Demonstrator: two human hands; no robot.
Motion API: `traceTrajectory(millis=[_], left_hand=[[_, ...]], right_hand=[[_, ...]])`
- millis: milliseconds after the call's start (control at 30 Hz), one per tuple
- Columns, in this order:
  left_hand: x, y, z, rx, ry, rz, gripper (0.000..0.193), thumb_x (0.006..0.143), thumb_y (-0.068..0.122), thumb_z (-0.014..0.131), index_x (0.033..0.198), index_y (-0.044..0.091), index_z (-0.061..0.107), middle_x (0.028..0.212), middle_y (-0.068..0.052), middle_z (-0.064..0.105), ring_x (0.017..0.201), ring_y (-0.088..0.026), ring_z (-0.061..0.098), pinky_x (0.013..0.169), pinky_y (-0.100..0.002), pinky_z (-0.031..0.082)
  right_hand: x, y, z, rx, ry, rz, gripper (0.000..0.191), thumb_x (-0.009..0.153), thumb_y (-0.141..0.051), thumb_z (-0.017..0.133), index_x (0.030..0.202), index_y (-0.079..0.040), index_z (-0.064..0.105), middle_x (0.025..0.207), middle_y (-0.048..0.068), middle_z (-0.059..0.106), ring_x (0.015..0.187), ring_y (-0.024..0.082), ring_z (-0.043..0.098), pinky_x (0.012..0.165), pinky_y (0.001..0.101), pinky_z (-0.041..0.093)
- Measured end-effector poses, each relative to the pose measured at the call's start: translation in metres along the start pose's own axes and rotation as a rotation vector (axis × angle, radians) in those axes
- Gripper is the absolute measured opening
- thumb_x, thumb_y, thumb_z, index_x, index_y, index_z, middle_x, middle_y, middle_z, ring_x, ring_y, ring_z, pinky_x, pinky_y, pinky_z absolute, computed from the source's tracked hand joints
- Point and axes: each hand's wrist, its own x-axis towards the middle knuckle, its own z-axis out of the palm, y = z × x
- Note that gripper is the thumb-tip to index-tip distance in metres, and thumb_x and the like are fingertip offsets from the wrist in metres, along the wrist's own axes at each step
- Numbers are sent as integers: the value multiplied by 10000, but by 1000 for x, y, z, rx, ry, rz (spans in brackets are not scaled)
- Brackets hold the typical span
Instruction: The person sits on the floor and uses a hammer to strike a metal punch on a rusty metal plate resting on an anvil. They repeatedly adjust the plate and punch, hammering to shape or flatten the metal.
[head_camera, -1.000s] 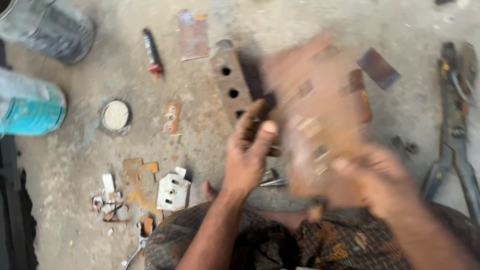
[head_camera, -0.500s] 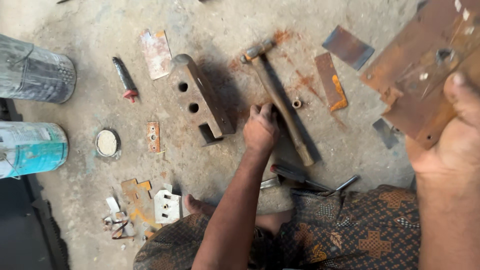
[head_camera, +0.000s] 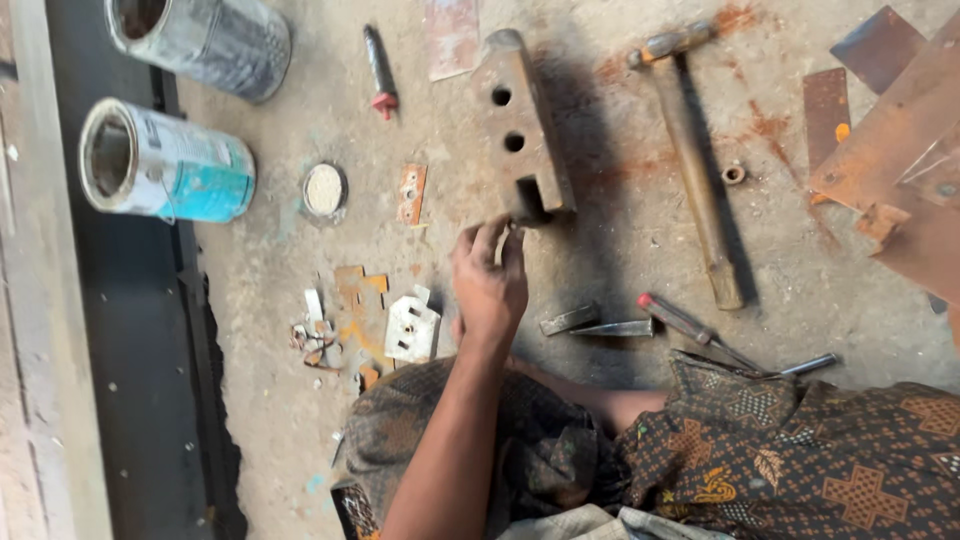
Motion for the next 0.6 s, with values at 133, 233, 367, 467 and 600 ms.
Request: traceTrajectory(millis=[133,233,367,467,600], left_hand=[[4,-13,14,-86,-23,-77,221,965,196,701,1168,113,735,1121,-151,709,968,-320,717,809,-397,578],[3,-18,17,-128,-45,-93,222,974,199,693,1177,120,735,1105,-148,718,934,-295,744,797,-376,588],[2,-20,18,-176,-48,-91,232,983,176,701,1204,116,738,1109,-144,726,962,-284,750,801,-361,595],[2,-18,18,-227,-24,-36,314,980,155,729,1278,63,688,1117,-142,726,991,-287,736,800,-350,586],[-5,-12,9,-212,24,-64,651,869,173,822,1401,-43,514,1109,-177,634,920,-318,641,704,-367,544]], right_hand=[[-4,1,7,-34,-7,7,488,1128,-280,529,1558,-76,417,1504,33,514,1444,215,499,1290,429,398],[-4,1,6,-51,-8,-1,487,1128,-280,526,1557,-75,418,1508,34,511,1448,214,495,1290,425,399],[5,-4,0,-67,-14,-27,486,1128,-280,522,1556,-73,421,1513,37,506,1453,213,491,1291,420,399],[15,-14,-7,-64,-36,-69,485,1128,-280,520,1555,-72,422,1516,38,502,1457,212,488,1291,416,400],[20,-38,-13,-38,-69,-139,484,1128,-280,516,1554,-71,425,1521,40,498,1463,211,484,1291,410,400]])
